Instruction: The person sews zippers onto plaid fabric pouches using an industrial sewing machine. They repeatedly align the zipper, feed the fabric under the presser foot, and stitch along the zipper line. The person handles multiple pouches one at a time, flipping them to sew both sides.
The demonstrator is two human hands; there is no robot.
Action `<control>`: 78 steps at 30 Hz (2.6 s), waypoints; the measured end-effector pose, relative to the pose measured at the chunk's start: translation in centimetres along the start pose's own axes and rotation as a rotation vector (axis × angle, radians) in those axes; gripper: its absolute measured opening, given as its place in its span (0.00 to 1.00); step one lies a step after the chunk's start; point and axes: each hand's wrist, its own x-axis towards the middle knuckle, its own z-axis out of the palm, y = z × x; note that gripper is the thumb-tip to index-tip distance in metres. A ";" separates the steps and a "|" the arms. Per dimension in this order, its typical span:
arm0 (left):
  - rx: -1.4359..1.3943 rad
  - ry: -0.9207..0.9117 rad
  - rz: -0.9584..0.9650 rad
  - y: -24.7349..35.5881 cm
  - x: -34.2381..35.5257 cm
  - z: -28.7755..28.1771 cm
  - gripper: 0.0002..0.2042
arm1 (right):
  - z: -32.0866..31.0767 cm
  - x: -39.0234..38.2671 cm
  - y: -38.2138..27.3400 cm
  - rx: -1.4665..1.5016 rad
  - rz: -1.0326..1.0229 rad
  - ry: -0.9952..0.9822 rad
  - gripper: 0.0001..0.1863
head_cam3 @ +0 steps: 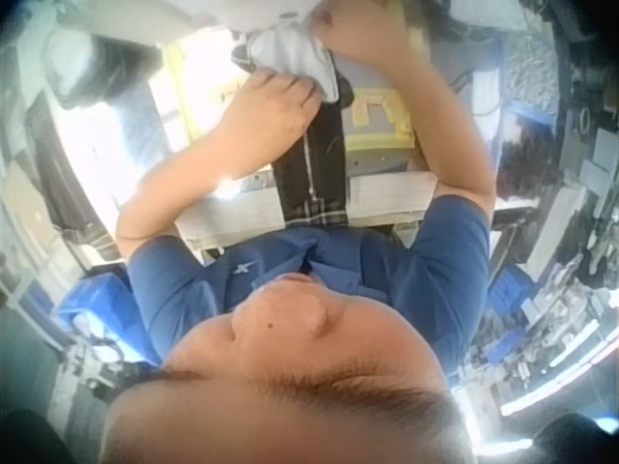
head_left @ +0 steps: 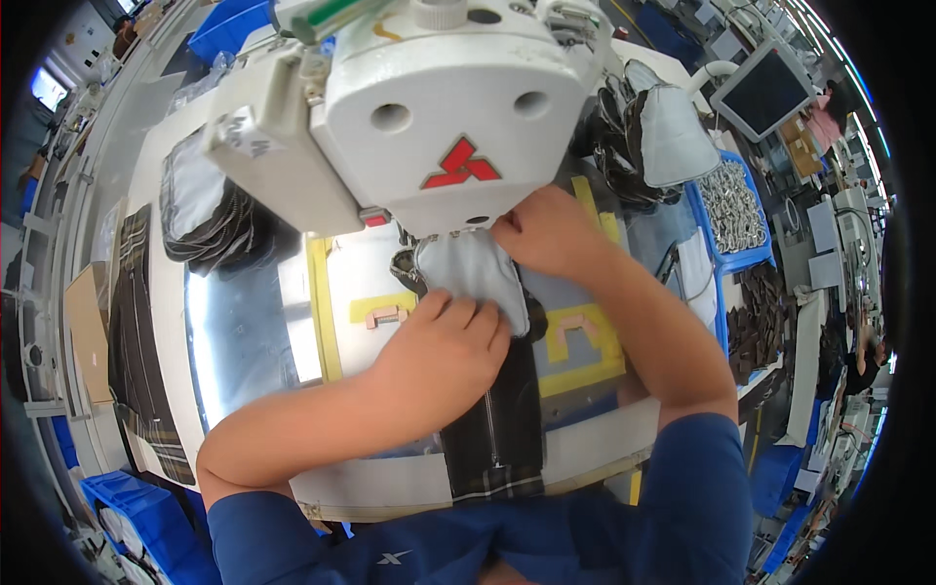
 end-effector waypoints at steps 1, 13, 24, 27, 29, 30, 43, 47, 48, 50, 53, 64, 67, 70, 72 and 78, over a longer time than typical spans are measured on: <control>0.030 -0.014 0.002 0.5 0.1 0.0 0.21 | -0.1 -0.2 0.0 -0.004 0.015 -0.029 0.14; -0.131 0.553 -0.099 0.4 -0.1 -2.1 0.13 | -2.1 -9.6 1.6 0.474 0.153 0.206 0.26; 0.087 1.064 -1.171 -6.8 -17.8 -10.2 0.14 | -2.8 -21.7 -6.4 0.446 -0.117 -0.601 0.14; 0.019 0.899 -0.948 -3.9 -15.9 -9.1 0.19 | -4.3 -21.6 -7.4 0.516 -0.171 -0.574 0.13; -0.417 0.521 -0.672 0.0 -11.6 -9.4 0.29 | -6.5 -21.0 -8.5 0.511 -0.232 -0.616 0.13; -0.520 0.369 -0.386 1.0 -9.8 -9.3 0.31 | -7.5 -20.7 -8.9 0.580 -0.297 -0.620 0.13; -1.169 0.365 0.028 5.2 -1.3 -16.5 0.14 | -6.4 -20.2 -8.0 1.286 -0.496 -0.084 0.35; -1.354 0.639 -0.112 4.9 -0.9 -17.8 0.21 | -6.1 -19.8 -8.8 0.936 -0.469 -0.250 0.29; -1.327 0.671 -0.131 4.6 -1.0 -17.9 0.20 | -6.0 -19.7 -9.0 0.905 -0.457 -0.264 0.29; -1.285 0.731 -0.164 4.1 -1.0 -17.8 0.18 | -6.3 -19.4 -9.6 0.931 -0.433 -0.280 0.27; -1.335 0.799 -0.174 3.4 -0.7 -16.8 0.17 | -5.8 -19.2 -10.4 0.980 -0.402 -0.351 0.25; -1.733 0.702 -0.330 -0.6 -1.0 -12.2 0.10 | -1.7 -21.4 -9.4 1.076 -0.116 -0.473 0.30; -1.716 0.659 -0.393 -1.6 -0.9 -9.1 0.13 | -2.1 -19.8 -7.7 0.646 -0.117 -0.496 0.35; -1.565 0.600 -0.463 -0.5 -0.5 -6.6 0.14 | -2.9 -15.8 -6.5 0.570 0.063 -0.292 0.28; -1.506 0.550 -0.431 -0.2 -0.7 -5.8 0.14 | -4.0 -13.0 -7.5 1.093 0.022 -0.019 0.19; -1.541 0.667 -0.390 0.5 -0.9 -5.7 0.14 | -5.8 -9.7 -8.9 1.163 -0.149 0.065 0.11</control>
